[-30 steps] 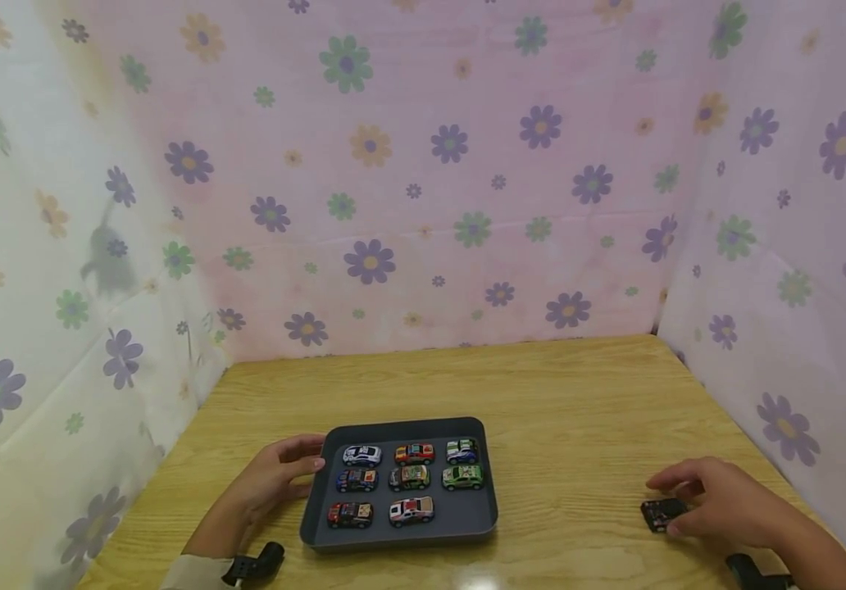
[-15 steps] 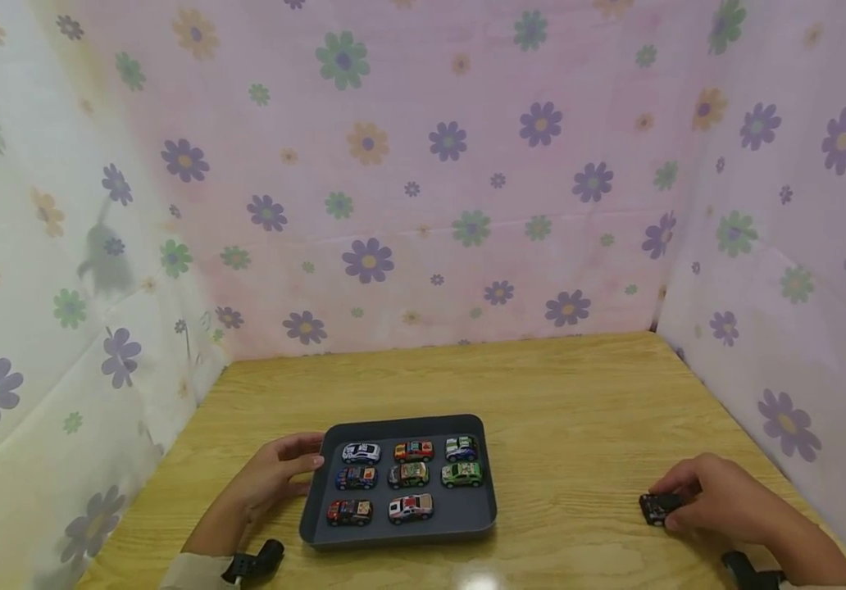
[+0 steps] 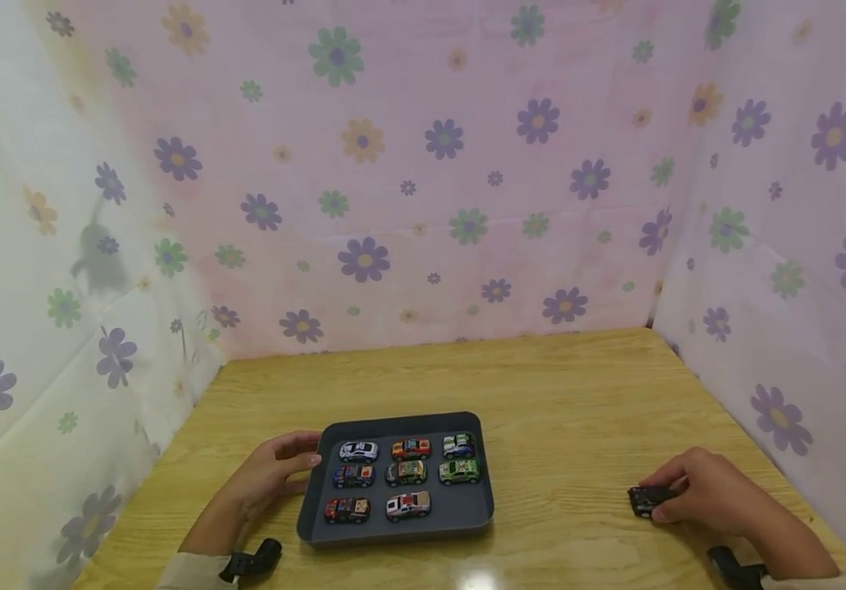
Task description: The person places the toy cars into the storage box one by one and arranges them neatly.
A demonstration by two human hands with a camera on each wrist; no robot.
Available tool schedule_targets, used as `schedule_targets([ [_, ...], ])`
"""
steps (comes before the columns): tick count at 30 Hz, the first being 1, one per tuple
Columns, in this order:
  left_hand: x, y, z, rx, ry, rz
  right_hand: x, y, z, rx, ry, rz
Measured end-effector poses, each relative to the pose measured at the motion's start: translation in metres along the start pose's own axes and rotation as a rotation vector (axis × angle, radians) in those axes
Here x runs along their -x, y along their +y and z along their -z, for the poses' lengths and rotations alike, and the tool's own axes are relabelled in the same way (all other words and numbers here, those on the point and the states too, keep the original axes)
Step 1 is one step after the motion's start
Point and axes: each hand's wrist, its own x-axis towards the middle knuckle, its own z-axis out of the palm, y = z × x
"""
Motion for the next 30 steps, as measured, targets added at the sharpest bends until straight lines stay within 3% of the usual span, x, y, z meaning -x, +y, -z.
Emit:
schedule_targets([
  [9, 0.003, -0.002, 0.001, 0.006, -0.009, -0.001, -0.011, -0.013, -0.013, -0.007, 0.02, -0.011],
  [20, 0.0, -0.002, -0.001, 0.007, 0.008, -0.008, -0.027, -0.028, -0.027, -0.009, 0.022, 0.067],
  [30, 0.002, 0.0, -0.002, 0.011, -0.01, -0.019, -0.043, -0.051, -0.043, -0.002, 0.033, 0.077],
])
